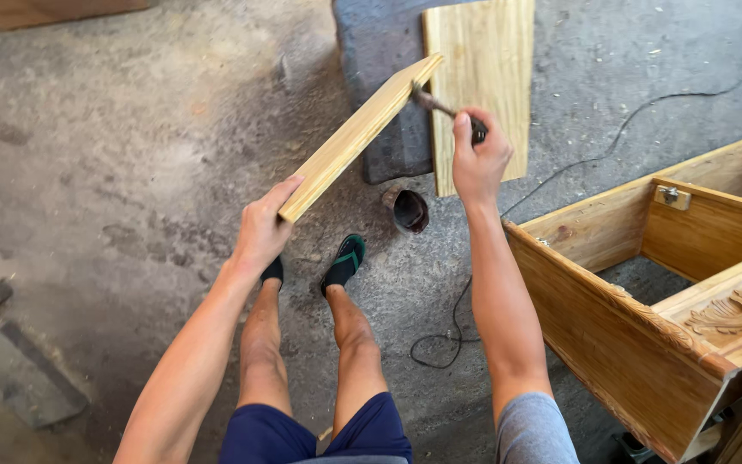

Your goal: The person pours liquid from a plastic bottle into a metal can, then walks to a work area and sits on the floor. They use a brush to apply a dark finish to two wooden planks, repeatedly dipping the brush into the can and coating the wood surfaces.

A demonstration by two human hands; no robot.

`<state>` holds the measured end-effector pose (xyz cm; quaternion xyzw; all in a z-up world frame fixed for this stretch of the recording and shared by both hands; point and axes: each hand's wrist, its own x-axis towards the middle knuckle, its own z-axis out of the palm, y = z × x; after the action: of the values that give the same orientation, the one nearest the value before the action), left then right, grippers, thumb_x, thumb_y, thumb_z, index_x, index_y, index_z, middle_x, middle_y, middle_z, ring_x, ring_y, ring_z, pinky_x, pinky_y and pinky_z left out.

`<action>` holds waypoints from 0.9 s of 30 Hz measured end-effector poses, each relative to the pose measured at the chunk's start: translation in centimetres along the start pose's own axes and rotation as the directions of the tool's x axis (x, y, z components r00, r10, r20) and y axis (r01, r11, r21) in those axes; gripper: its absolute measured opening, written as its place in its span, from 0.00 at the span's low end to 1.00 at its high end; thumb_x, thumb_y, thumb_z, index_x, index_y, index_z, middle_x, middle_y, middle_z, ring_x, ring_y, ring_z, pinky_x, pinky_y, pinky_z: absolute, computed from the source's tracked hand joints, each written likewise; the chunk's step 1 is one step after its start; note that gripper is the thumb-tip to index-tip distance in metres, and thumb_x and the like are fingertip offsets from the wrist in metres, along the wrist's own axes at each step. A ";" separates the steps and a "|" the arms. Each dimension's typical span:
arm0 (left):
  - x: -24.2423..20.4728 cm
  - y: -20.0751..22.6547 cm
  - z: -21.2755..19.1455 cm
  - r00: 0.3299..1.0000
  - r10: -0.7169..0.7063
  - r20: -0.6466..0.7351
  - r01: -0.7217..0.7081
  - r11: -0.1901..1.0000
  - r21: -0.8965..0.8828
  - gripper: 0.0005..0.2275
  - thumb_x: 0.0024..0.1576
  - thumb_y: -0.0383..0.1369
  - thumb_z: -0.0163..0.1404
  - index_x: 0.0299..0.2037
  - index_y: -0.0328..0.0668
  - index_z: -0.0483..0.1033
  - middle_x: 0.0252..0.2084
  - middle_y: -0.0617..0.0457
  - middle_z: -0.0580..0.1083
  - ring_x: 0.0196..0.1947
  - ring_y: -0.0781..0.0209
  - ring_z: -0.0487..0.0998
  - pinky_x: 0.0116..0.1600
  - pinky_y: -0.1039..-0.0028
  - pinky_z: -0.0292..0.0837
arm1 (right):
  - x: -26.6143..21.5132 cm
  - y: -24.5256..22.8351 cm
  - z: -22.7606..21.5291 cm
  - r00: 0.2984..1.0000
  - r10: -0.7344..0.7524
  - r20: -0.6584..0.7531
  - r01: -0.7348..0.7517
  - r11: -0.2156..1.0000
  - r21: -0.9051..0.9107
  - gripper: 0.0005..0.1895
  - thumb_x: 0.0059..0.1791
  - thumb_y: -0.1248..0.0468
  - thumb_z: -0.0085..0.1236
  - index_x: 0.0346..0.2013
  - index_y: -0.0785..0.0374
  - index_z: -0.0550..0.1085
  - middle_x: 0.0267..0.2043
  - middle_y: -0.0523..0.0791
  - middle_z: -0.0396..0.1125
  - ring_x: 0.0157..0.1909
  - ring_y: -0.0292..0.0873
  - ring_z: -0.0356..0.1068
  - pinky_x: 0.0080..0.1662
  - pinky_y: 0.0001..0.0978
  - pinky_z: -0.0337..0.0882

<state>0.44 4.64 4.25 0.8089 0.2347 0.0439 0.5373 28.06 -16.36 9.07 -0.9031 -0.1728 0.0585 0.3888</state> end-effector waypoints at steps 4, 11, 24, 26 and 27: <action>0.0 0.0 0.2 1.000 0.015 0.004 -0.016 0.999 0.037 0.29 0.46 0.14 0.53 0.61 0.44 0.73 0.60 0.45 0.75 0.56 0.43 0.78 0.56 0.63 0.76 | -6.2 -4.7 -2.2 0.972 -0.038 0.230 0.037 0.999 0.008 0.11 0.55 0.62 0.59 0.45 0.69 0.78 0.27 0.42 0.70 0.29 0.33 0.67 0.33 0.28 0.65; 0.2 0.0 0.9 0.989 0.149 0.007 -0.148 0.979 0.140 0.30 0.43 0.15 0.58 0.59 0.41 0.73 0.59 0.44 0.75 0.62 0.43 0.74 0.63 0.62 0.73 | -9.4 -9.1 -5.7 0.946 0.117 0.302 -0.197 0.949 0.247 0.07 0.56 0.66 0.58 0.46 0.69 0.77 0.33 0.40 0.71 0.33 0.29 0.64 0.36 0.21 0.65; -0.2 -1.1 1.8 0.973 0.224 0.047 -0.229 0.935 0.271 0.30 0.44 0.14 0.54 0.61 0.38 0.72 0.61 0.42 0.74 0.61 0.39 0.74 0.64 0.56 0.69 | -7.5 -11.0 -3.7 0.909 0.022 0.416 -0.084 0.988 0.131 0.09 0.55 0.62 0.59 0.42 0.67 0.78 0.29 0.41 0.71 0.29 0.29 0.66 0.32 0.23 0.65; -0.3 -1.3 1.9 0.969 0.239 0.059 -0.246 0.927 0.283 0.29 0.45 0.13 0.54 0.61 0.38 0.71 0.62 0.42 0.74 0.61 0.40 0.75 0.65 0.55 0.70 | -7.5 -10.9 -3.7 0.876 0.040 0.482 -0.165 0.962 0.220 0.11 0.55 0.60 0.59 0.43 0.67 0.78 0.29 0.40 0.72 0.30 0.28 0.67 0.32 0.22 0.66; -0.5 -1.3 2.0 0.969 0.243 0.048 -0.247 0.929 0.276 0.30 0.45 0.14 0.54 0.61 0.38 0.71 0.61 0.42 0.74 0.61 0.40 0.75 0.66 0.56 0.70 | -7.5 -10.8 -3.7 0.869 0.027 0.494 -0.130 0.976 0.175 0.12 0.54 0.60 0.60 0.42 0.67 0.78 0.29 0.40 0.72 0.30 0.28 0.68 0.33 0.22 0.66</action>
<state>0.23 3.14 2.30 0.8999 0.1321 0.0717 0.4095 19.05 -14.71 19.20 -0.8208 -0.2218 0.3179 0.4195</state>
